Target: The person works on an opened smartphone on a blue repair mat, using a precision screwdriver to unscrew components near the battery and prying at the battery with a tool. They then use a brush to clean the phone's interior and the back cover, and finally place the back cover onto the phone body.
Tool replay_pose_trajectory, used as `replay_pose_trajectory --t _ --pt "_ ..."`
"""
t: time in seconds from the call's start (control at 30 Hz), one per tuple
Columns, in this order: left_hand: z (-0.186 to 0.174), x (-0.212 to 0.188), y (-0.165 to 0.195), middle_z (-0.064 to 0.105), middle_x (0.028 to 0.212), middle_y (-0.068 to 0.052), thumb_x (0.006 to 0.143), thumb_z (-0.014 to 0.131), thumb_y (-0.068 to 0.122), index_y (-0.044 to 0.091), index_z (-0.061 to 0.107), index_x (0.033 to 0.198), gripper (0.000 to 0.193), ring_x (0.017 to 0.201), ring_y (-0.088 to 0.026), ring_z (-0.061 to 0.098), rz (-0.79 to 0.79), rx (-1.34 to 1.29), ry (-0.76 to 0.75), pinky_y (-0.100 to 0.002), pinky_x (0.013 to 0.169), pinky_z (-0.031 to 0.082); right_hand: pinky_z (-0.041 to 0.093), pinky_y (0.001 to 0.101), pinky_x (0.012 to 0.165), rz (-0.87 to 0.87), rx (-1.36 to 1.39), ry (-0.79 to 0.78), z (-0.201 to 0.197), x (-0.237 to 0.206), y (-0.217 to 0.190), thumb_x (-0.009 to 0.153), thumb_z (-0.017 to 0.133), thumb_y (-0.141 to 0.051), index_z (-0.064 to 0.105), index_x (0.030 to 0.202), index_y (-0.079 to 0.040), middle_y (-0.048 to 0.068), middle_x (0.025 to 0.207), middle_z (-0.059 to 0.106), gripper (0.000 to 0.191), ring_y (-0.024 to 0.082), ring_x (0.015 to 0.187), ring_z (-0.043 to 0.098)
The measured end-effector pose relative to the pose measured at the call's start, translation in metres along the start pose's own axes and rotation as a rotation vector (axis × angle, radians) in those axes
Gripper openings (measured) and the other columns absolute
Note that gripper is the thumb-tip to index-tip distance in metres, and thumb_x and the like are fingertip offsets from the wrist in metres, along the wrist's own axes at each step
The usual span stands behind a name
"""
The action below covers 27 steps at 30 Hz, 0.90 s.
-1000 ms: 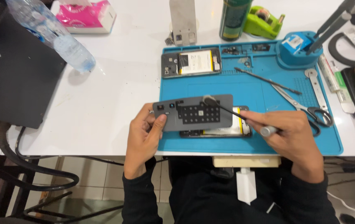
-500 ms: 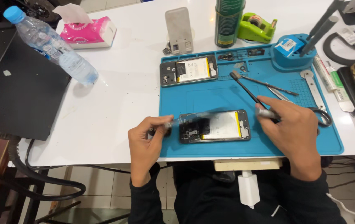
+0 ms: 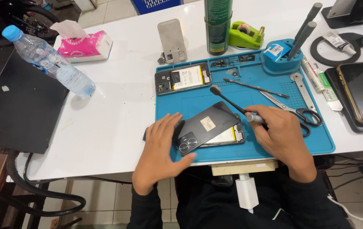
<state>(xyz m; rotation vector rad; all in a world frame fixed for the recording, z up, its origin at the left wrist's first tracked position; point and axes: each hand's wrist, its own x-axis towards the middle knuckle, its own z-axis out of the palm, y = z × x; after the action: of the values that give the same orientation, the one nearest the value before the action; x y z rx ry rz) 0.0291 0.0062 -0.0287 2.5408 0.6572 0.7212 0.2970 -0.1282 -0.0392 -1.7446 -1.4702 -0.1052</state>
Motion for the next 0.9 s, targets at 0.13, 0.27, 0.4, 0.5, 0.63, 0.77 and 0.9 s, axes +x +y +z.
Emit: replay_pose_trajectory --t 0.13,0.27,0.4,0.5,0.63,0.77,0.9 --pt "0.008 0.006 0.009 0.060 0.133 -0.014 0.071 0.087 0.047 0.003 0.051 0.144 0.092 0.125 -0.032 0.053 -0.092 0.091 0.002 -0.047 0.107 0.038 0.050 0.0383 0.062 -0.014 -0.028 0.019 0.001 0.000 0.000 0.083 0.071 -0.003 0.075 0.105 -0.007 0.010 0.077 0.069 0.022 0.026 0.068 0.065" --pt "0.001 0.011 0.007 0.058 0.135 -0.013 0.069 0.088 0.042 0.003 0.053 0.141 0.089 0.122 -0.031 0.053 0.002 0.072 0.008 -0.045 0.103 0.042 0.049 0.0400 0.063 0.002 -0.142 0.040 0.003 0.001 0.001 0.082 0.072 -0.003 0.075 0.104 -0.006 0.011 0.077 0.068 0.022 0.028 0.070 0.064" --pt "-0.009 0.014 0.003 0.059 0.139 -0.009 0.073 0.083 0.040 0.011 0.058 0.140 0.077 0.128 -0.031 0.053 0.073 0.000 -0.058 -0.044 0.107 0.044 0.048 0.0399 0.060 0.096 -0.191 0.039 0.004 0.000 0.002 0.085 0.075 -0.007 0.077 0.102 -0.006 0.013 0.073 0.066 0.017 0.028 0.067 0.063" --pt "-0.009 0.017 0.000 0.059 0.140 -0.009 0.074 0.082 0.041 0.014 0.060 0.138 0.072 0.131 -0.032 0.053 0.093 -0.036 -0.107 -0.045 0.108 0.044 0.043 0.0376 0.053 0.165 -0.067 0.057 0.004 -0.003 0.003 0.088 0.074 -0.012 0.076 0.099 -0.005 0.011 0.067 0.063 0.013 0.025 0.057 0.058" --pt "-0.005 0.018 -0.002 0.059 0.141 -0.010 0.078 0.083 0.041 0.014 0.065 0.132 0.062 0.132 -0.034 0.052 0.087 -0.009 -0.136 -0.048 0.109 0.042 0.034 0.0354 0.043 0.211 0.111 -0.050 -0.002 -0.003 0.005 0.086 0.079 -0.026 0.072 0.078 -0.006 0.006 0.048 0.055 0.023 0.019 0.041 0.046" --pt "-0.003 0.017 -0.003 0.061 0.138 -0.010 0.076 0.083 0.040 0.014 0.070 0.126 0.057 0.130 -0.032 0.053 0.002 -0.048 -0.161 -0.047 0.108 0.043 0.034 0.0352 0.041 0.112 -0.005 -0.257 -0.006 -0.007 -0.003 0.077 0.084 -0.033 0.071 0.066 -0.006 0.006 0.047 0.055 0.032 0.017 0.038 0.043" --pt "-0.001 0.013 -0.004 0.059 0.142 -0.011 0.079 0.082 0.036 0.012 0.071 0.126 0.054 0.134 -0.033 0.052 0.028 -0.122 -0.142 -0.044 0.109 0.045 0.036 0.0361 0.043 0.301 -0.176 -0.276 -0.029 -0.014 -0.009 0.081 0.081 -0.038 0.071 0.070 -0.006 0.010 0.044 0.054 0.035 0.021 0.038 0.046"
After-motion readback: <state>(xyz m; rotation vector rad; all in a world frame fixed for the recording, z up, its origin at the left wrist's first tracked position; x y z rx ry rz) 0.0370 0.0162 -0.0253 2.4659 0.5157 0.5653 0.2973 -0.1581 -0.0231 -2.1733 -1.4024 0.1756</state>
